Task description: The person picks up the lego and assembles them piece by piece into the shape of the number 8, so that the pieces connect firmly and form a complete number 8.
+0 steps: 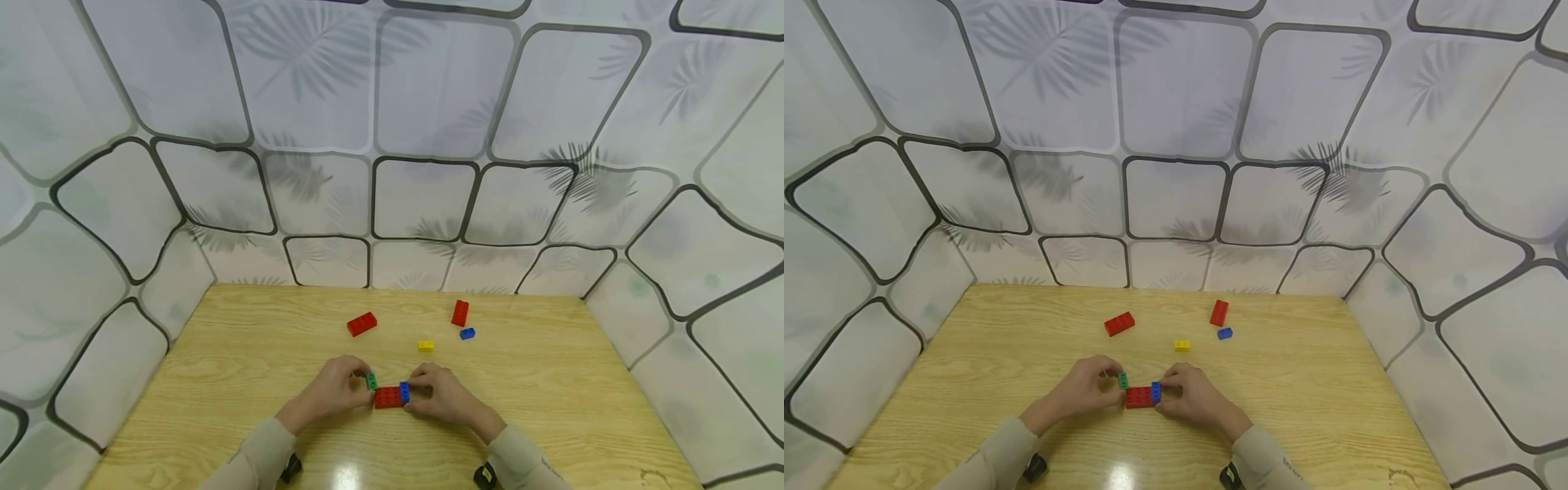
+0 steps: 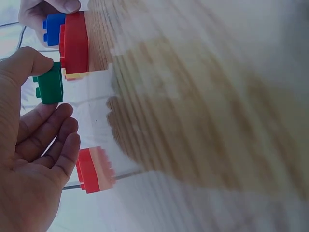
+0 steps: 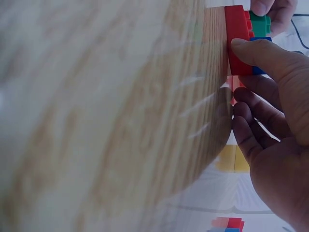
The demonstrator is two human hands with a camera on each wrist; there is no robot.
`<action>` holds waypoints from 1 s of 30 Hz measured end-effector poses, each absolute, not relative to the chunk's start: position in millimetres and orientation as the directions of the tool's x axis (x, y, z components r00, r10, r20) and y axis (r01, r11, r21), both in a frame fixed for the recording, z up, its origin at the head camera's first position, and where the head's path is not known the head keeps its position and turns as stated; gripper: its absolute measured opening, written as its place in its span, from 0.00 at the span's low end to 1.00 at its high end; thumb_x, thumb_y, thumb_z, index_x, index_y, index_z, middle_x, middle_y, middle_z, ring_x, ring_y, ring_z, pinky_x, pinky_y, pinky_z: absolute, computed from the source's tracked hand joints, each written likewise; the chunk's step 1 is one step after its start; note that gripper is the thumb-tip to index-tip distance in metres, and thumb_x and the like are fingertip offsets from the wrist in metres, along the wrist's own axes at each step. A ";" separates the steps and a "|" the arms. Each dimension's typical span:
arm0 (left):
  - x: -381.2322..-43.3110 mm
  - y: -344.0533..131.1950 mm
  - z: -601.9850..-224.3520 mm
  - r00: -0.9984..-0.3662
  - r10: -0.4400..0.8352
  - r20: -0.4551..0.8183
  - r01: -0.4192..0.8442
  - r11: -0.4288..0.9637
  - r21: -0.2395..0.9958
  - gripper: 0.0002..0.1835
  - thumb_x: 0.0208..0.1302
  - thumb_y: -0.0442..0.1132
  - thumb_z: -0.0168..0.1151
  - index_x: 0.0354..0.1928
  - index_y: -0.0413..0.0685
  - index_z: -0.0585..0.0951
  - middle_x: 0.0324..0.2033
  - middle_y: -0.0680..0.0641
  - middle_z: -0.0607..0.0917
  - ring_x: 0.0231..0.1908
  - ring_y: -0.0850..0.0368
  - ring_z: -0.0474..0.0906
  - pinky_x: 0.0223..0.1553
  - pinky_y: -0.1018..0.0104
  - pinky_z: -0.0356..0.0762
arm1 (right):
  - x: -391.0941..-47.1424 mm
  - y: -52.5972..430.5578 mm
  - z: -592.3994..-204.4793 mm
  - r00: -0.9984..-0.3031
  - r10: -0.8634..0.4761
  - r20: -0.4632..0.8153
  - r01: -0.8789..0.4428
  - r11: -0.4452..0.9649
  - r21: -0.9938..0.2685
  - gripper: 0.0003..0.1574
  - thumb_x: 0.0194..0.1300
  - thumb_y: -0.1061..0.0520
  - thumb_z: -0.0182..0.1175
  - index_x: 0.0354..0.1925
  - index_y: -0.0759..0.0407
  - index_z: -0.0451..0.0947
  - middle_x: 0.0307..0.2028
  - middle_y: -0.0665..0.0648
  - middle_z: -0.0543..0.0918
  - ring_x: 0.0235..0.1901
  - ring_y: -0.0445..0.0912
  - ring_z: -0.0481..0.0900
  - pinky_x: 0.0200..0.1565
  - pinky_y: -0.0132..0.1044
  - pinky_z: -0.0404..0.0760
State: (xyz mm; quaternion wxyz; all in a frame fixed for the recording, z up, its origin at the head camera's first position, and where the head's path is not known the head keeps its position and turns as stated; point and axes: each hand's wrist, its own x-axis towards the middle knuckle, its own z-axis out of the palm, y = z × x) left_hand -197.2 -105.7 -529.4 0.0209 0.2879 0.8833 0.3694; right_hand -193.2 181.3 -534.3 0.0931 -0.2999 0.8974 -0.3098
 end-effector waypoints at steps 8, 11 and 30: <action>-193.8 -102.0 -524.9 -0.816 0.552 0.173 0.504 0.533 0.679 0.12 0.61 0.43 0.76 0.44 0.50 0.87 0.44 0.54 0.88 0.46 0.54 0.83 0.51 0.60 0.83 | -193.5 181.4 -534.5 -0.806 -0.592 0.013 -0.475 0.633 -0.612 0.26 0.67 0.45 0.74 0.57 0.58 0.88 0.51 0.47 0.83 0.51 0.42 0.79 0.55 0.38 0.80; -193.8 -100.5 -524.8 -0.806 0.567 0.171 0.516 0.531 0.673 0.12 0.61 0.43 0.76 0.45 0.50 0.87 0.43 0.55 0.88 0.45 0.55 0.83 0.51 0.61 0.83 | -193.5 181.4 -535.3 -0.805 -0.594 0.018 -0.481 0.633 -0.606 0.26 0.66 0.45 0.74 0.56 0.57 0.88 0.51 0.47 0.83 0.51 0.42 0.79 0.55 0.37 0.80; -194.3 -98.1 -523.1 -0.767 0.625 0.145 0.555 0.535 0.637 0.13 0.60 0.43 0.76 0.45 0.49 0.88 0.42 0.54 0.90 0.44 0.58 0.83 0.50 0.65 0.82 | -192.6 181.3 -535.5 -0.803 -0.595 0.029 -0.484 0.624 -0.614 0.25 0.66 0.45 0.74 0.56 0.57 0.89 0.50 0.46 0.83 0.50 0.41 0.79 0.54 0.37 0.80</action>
